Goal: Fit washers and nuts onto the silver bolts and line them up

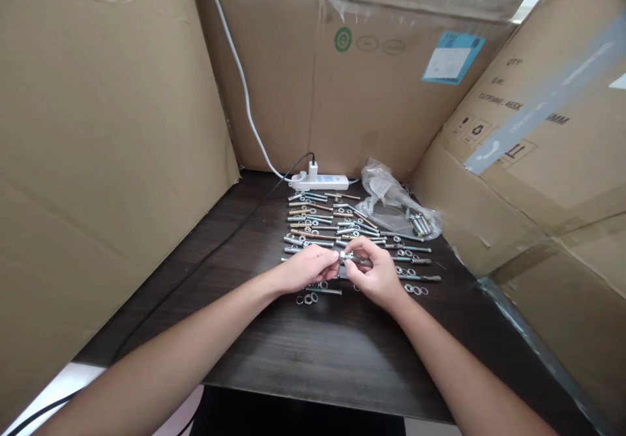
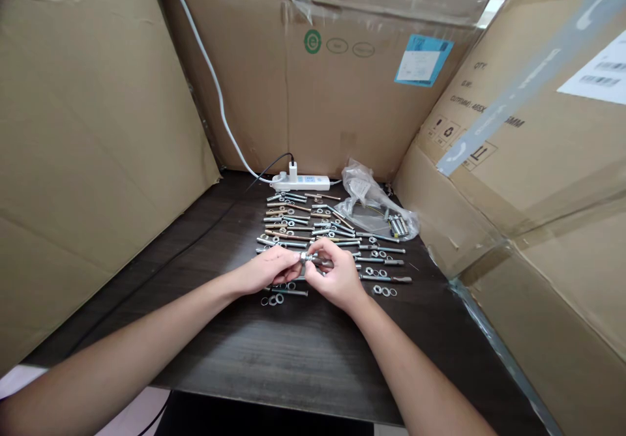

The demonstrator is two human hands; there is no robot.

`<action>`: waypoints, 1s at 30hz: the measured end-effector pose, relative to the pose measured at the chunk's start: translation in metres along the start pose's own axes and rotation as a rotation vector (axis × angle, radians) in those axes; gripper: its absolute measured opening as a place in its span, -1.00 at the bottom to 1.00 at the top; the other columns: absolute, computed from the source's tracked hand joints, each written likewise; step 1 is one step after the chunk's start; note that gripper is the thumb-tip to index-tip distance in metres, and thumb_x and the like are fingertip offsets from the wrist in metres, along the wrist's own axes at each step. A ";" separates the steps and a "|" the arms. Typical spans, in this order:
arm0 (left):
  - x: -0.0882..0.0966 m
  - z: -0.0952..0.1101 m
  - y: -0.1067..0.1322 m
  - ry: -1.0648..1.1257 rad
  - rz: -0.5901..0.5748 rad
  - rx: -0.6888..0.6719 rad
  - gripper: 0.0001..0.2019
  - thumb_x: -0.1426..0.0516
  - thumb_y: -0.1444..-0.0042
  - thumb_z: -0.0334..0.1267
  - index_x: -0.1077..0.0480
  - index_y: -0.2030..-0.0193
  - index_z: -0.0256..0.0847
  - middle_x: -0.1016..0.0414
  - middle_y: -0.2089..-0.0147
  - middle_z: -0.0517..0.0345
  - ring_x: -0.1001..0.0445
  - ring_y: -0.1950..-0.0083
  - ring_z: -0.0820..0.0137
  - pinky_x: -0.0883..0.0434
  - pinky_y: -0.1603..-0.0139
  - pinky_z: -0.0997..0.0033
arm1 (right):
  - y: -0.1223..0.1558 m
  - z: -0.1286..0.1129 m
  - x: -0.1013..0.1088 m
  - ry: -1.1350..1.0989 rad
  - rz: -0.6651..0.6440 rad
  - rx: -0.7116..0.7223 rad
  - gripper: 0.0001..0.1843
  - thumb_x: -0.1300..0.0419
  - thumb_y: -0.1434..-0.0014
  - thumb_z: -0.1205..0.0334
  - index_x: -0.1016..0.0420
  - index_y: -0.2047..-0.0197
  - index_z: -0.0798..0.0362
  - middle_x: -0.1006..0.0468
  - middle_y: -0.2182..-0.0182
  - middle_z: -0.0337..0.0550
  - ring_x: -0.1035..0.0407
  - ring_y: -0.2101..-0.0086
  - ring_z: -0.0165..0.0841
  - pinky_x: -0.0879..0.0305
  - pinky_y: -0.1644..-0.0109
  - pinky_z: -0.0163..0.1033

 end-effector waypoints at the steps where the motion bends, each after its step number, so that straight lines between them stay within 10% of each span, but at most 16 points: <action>1: 0.000 0.001 0.000 -0.016 -0.004 -0.009 -0.55 0.16 -0.25 -0.05 -0.16 0.58 -0.26 -0.11 0.61 0.27 -0.04 0.57 0.54 -0.07 0.51 0.49 | 0.000 0.000 0.000 0.003 0.001 0.000 -0.88 -0.15 0.02 0.31 -0.29 0.34 0.03 -0.19 0.63 -0.40 -0.04 0.65 -0.56 -0.01 0.61 -0.44; 8: 0.014 0.016 0.002 -0.137 0.241 -0.272 -0.84 -0.04 -0.19 -0.21 -0.28 0.12 -0.21 -0.31 0.24 0.16 -0.27 0.26 0.45 -0.25 0.26 0.47 | -0.001 0.003 0.002 -0.004 0.022 -0.036 -0.88 -0.15 0.03 0.28 -0.29 0.36 0.03 -0.18 0.62 -0.39 -0.04 0.64 -0.55 -0.03 0.59 -0.42; 30: 0.011 0.012 -0.001 -0.288 0.204 -0.193 -0.84 0.02 -0.21 -0.24 -0.29 0.32 -0.25 -0.20 0.45 0.27 -0.17 0.41 0.50 -0.17 0.39 0.52 | -0.002 0.006 0.004 0.050 0.015 -0.013 -0.90 -0.16 0.02 0.28 -0.29 0.38 0.04 -0.10 0.67 -0.44 0.02 0.67 -0.56 0.06 0.61 -0.42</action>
Point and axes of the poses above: each hand's wrist, its own y-axis away from the middle knuckle, its own x-axis out of the back of the hand, z = x × y, the point moved 5 cm from there along -y, towards the middle knuckle
